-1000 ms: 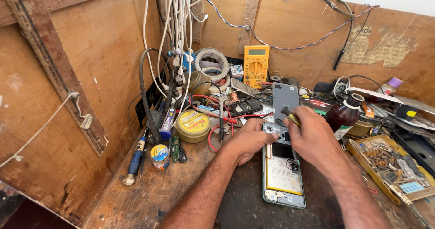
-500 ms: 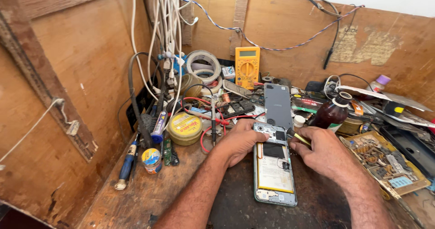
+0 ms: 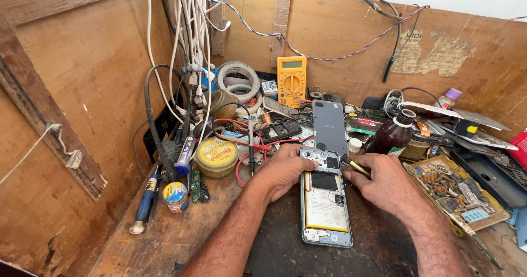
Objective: The person repairs a disassembled smartphone at a cluttered workbench. They use a small screwdriver-like tool to work on the phone's internal components near the camera area, then lift the phone, remove and reposition the back cover, and continue manipulating the internal parts with their fingers and the tool.
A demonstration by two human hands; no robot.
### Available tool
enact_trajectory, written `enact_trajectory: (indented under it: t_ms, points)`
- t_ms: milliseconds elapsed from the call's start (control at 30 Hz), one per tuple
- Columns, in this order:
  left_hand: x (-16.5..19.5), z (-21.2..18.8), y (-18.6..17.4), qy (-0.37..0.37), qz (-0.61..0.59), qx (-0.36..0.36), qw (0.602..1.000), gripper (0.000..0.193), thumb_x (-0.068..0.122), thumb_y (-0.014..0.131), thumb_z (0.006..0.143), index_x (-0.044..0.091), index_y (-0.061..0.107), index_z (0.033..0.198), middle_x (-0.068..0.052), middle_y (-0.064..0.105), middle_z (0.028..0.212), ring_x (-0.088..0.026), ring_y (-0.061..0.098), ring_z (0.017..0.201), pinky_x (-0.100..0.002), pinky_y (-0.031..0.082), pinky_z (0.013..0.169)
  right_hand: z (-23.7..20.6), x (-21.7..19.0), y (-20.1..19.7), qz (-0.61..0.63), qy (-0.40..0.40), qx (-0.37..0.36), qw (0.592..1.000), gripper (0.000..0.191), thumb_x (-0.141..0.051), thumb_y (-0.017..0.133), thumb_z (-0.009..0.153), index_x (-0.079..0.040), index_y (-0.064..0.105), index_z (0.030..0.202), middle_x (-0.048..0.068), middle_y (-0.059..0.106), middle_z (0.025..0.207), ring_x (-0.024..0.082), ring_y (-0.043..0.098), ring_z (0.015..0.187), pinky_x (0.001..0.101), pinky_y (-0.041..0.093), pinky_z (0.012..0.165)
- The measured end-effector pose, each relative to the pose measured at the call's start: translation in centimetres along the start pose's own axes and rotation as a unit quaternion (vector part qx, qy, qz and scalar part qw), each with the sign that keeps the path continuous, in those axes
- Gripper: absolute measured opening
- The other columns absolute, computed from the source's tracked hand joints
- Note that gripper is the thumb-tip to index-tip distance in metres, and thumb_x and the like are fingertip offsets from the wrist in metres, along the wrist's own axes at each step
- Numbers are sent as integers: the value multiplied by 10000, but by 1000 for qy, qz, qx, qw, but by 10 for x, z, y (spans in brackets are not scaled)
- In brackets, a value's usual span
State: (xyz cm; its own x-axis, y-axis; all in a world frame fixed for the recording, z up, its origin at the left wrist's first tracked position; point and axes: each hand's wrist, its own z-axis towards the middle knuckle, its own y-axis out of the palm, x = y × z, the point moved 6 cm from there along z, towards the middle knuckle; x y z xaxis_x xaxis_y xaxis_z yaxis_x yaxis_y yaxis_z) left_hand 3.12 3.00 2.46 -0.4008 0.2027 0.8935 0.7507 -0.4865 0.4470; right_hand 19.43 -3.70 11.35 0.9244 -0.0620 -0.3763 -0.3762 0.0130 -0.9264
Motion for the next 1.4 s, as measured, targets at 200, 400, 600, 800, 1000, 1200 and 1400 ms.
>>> enact_trajectory:
  t_ms: [200,400,600,800,1000,1200,1400]
  points:
    - [0,0,0,2,-12,-2,1000,376,-70,606,865,-43,617,1239,-152,727,1134,-232,707,1038,-387,571,935,7,22,0,78,48,59,994,294,-315,733,963,-100,769,1160,142,771,842,238,682,749,432,561,722]
    - [-3,1,-2,-14,-57,-24,998,423,-96,596,845,-52,609,1265,-162,715,1173,-244,693,1103,-389,545,1001,13,19,1,362,-77,89,925,298,-110,576,987,-13,662,1256,114,697,919,137,621,713,327,532,594]
    - [-7,3,-5,-33,-71,-17,997,410,-117,585,853,-47,602,1257,-156,711,1188,-246,687,1132,-391,526,1037,1,9,-23,387,-185,221,876,217,-132,550,1080,34,626,1198,120,763,997,118,679,880,235,543,749]
    - [-6,4,-6,-41,-59,-12,997,398,-115,585,861,-57,610,1254,-161,719,1173,-252,690,1129,-390,533,1036,-5,1,-27,460,-197,278,820,228,21,643,988,79,589,1201,150,746,1070,198,754,957,338,651,753]
    - [-6,4,-5,-39,-48,-17,998,382,-107,594,874,-49,611,1251,-137,714,1141,-227,692,1079,-374,555,987,-2,-29,-12,468,-251,266,804,574,74,601,976,4,330,1477,187,739,1050,231,759,914,342,667,785]
    - [-5,2,-4,-37,-41,-10,998,355,-92,602,869,-40,615,1219,-127,715,1114,-221,696,1057,-373,563,961,-4,-48,-1,424,-290,257,819,601,88,574,1003,-13,273,1513,162,715,1010,213,748,921,331,648,792]
    - [-6,2,-6,-27,-21,-1,999,371,-85,622,866,-14,615,1229,-80,693,1087,-172,669,1015,-344,553,904,-3,-55,3,392,-306,257,828,602,95,575,997,-17,285,1513,154,719,1025,196,738,932,321,648,802]
